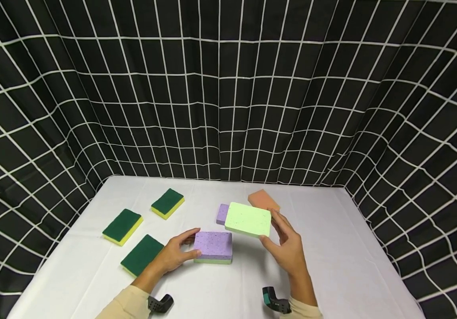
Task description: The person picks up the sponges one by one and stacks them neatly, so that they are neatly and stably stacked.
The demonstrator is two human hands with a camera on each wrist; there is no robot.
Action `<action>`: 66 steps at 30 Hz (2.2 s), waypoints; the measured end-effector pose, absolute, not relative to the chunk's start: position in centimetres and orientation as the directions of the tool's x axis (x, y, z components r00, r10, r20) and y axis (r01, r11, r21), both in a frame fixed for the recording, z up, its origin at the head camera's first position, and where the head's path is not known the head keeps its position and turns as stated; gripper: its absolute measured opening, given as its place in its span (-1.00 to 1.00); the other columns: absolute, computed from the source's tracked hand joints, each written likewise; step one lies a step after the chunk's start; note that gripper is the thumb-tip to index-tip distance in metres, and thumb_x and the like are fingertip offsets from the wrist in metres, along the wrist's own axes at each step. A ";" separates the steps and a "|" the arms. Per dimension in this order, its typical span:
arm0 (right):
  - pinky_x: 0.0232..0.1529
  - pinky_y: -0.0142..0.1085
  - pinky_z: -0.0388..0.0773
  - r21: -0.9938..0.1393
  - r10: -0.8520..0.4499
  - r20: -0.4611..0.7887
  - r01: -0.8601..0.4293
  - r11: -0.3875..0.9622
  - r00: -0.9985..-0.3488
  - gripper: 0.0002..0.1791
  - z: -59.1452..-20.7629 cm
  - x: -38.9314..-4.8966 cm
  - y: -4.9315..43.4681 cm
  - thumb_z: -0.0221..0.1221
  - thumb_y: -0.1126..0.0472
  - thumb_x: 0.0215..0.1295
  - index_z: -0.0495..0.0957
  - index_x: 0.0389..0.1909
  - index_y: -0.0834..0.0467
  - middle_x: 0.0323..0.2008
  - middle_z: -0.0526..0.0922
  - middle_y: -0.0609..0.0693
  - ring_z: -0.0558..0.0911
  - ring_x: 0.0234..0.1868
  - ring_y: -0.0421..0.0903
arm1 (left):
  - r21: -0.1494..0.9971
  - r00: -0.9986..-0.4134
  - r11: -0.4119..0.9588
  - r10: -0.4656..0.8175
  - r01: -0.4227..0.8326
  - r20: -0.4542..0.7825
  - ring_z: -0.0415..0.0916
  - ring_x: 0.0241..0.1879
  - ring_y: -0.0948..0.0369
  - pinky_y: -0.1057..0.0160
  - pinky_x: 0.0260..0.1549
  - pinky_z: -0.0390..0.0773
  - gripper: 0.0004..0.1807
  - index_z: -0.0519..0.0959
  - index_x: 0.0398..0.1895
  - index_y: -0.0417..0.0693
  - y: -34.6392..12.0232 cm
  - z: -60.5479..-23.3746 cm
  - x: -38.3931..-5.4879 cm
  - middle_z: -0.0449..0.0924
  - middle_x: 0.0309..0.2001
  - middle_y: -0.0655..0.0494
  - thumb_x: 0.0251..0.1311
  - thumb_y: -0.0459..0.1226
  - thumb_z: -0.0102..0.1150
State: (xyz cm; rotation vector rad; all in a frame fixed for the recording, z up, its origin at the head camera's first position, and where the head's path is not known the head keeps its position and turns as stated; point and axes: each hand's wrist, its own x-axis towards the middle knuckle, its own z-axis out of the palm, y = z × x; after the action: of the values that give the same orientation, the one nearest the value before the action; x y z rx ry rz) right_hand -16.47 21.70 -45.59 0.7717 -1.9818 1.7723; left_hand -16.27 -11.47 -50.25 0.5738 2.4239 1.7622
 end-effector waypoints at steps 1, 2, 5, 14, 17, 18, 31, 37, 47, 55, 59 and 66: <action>0.27 -0.18 0.19 -0.781 -0.162 0.609 -0.623 0.051 -0.776 -0.14 -45.7 -16.5 21.5 0.23 0.75 -0.06 0.20 0.35 0.45 0.27 0.25 0.44 0.30 0.32 0.08 | 0.931 -0.925 0.266 0.350 0.248 0.146 0.39 0.12 -0.18 -0.18 0.13 0.28 -0.29 0.31 0.34 -0.32 -11.5 -50.2 -16.3 0.48 0.11 -0.21 0.12 -0.35 0.36; 0.27 -0.19 0.19 -0.780 -0.171 0.610 -0.624 0.043 -0.774 -0.15 -45.7 -16.6 21.3 0.23 0.75 -0.05 0.19 0.35 0.47 0.27 0.25 0.45 0.30 0.32 0.08 | 0.931 -0.925 0.269 0.351 0.248 0.145 0.39 0.12 -0.18 -0.17 0.13 0.28 -0.28 0.31 0.34 -0.32 -11.5 -50.2 -16.3 0.48 0.11 -0.21 0.12 -0.34 0.36; 0.27 -0.20 0.19 -0.784 -0.198 0.604 -0.620 0.025 -0.772 -0.16 -46.1 -16.7 20.7 0.24 0.73 -0.03 0.16 0.34 0.50 0.28 0.23 0.45 0.30 0.33 0.06 | 0.932 -0.924 0.265 0.353 0.248 0.146 0.39 0.12 -0.17 -0.18 0.12 0.29 -0.28 0.30 0.34 -0.33 -11.5 -50.5 -16.4 0.48 0.11 -0.20 0.12 -0.33 0.37; 0.26 -0.21 0.22 -0.795 -0.239 0.588 -0.607 0.009 -0.773 -0.18 -47.0 -17.0 18.5 0.26 0.67 0.02 0.16 0.35 0.49 0.28 0.27 0.40 0.29 0.33 0.08 | 0.925 -0.932 0.285 0.329 0.251 0.151 0.41 0.12 -0.02 -0.11 0.12 0.32 -0.25 0.34 0.37 -0.13 -11.7 -54.2 -17.9 0.50 0.12 -0.02 0.10 -0.21 0.41; 0.25 -0.18 0.22 -0.796 -0.256 0.588 -0.606 -0.012 -0.767 -0.20 -47.1 -17.1 18.1 0.25 0.67 0.04 0.17 0.34 0.50 0.29 0.24 0.44 0.28 0.34 0.09 | 0.926 -0.930 0.280 0.333 0.254 0.155 0.41 0.11 0.02 -0.07 0.12 0.33 -0.24 0.35 0.37 -0.08 -11.9 -54.6 -18.0 0.51 0.12 0.03 0.09 -0.15 0.41; 0.25 -0.17 0.22 -0.796 -0.262 0.588 -0.605 -0.021 -0.765 -0.20 -47.2 -17.1 17.9 0.25 0.67 0.04 0.16 0.34 0.51 0.29 0.22 0.47 0.28 0.34 0.08 | 0.926 -0.928 0.277 0.336 0.258 0.158 0.41 0.11 0.03 -0.07 0.12 0.33 -0.24 0.35 0.37 -0.07 -11.9 -54.6 -18.1 0.51 0.12 0.05 0.09 -0.13 0.41; 0.26 -0.20 0.21 -0.808 -0.329 0.565 -0.588 -0.038 -0.757 -0.22 -49.0 -17.7 15.9 0.23 0.66 0.06 0.17 0.34 0.50 0.27 0.25 0.43 0.30 0.30 0.22 | 0.938 -0.917 0.222 0.360 0.266 0.175 0.37 0.19 0.11 0.01 0.23 0.23 -0.24 0.35 0.36 0.02 -11.9 -54.8 -18.3 0.48 0.16 0.12 0.05 -0.16 0.44; 0.26 -0.17 0.22 -0.836 -0.328 0.521 -0.548 -0.010 -0.788 -0.22 -49.9 -17.6 15.2 0.24 0.66 0.05 0.20 0.34 0.46 0.27 0.29 0.37 0.31 0.28 0.26 | 0.939 -0.917 0.215 0.356 0.267 0.180 0.37 0.19 0.14 0.08 0.23 0.24 -0.21 0.36 0.35 0.00 -11.8 -54.9 -18.2 0.49 0.15 0.15 0.01 -0.17 0.47; 0.25 -0.18 0.21 -0.851 -0.349 0.486 -0.525 0.018 -0.801 -0.22 -51.2 -17.6 14.9 0.24 0.65 0.04 0.19 0.34 0.48 0.27 0.30 0.35 0.29 0.30 0.27 | 0.936 -0.920 0.231 0.353 0.264 0.172 0.35 0.22 0.11 0.04 0.23 0.25 -0.14 0.33 0.37 -0.05 -11.8 -54.6 -18.1 0.49 0.14 0.13 -0.05 -0.14 0.50; 0.24 -0.13 0.20 -0.873 -0.345 0.434 -0.484 0.069 -0.832 -0.25 -50.0 -16.6 14.7 0.23 0.63 0.07 0.19 0.32 0.51 0.26 0.31 0.37 0.29 0.30 0.28 | 0.948 -0.919 0.196 0.356 0.250 0.169 0.35 0.21 0.06 0.03 0.24 0.22 -0.14 0.32 0.37 -0.12 -11.6 -53.6 -17.7 0.49 0.13 0.05 -0.05 -0.25 0.51; 0.22 -0.03 0.20 -0.878 -0.342 0.416 -0.470 0.089 -0.843 -0.26 -48.8 -16.0 14.4 0.23 0.64 0.05 0.19 0.30 0.55 0.24 0.30 0.43 0.29 0.28 0.32 | 0.945 -0.922 0.208 0.348 0.252 0.170 0.35 0.20 0.10 0.06 0.24 0.23 -0.12 0.31 0.38 -0.07 -11.7 -54.5 -18.1 0.49 0.13 0.12 -0.06 -0.20 0.51; 0.21 -0.01 0.21 -0.874 -0.347 0.412 -0.473 0.112 -0.843 -0.26 -49.2 -15.9 14.3 0.23 0.64 0.03 0.20 0.29 0.55 0.24 0.30 0.44 0.29 0.28 0.32 | 0.943 -0.925 0.226 0.344 0.245 0.158 0.37 0.18 0.10 0.03 0.22 0.25 -0.10 0.30 0.39 -0.09 -11.7 -54.4 -18.0 0.50 0.12 0.13 -0.07 -0.17 0.52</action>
State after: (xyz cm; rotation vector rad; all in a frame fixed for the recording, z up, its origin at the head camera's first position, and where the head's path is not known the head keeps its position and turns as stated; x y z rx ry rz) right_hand -15.92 14.29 -49.20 0.8381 -2.2624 1.8445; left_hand -18.01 -11.72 -54.43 0.5766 2.3923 1.8148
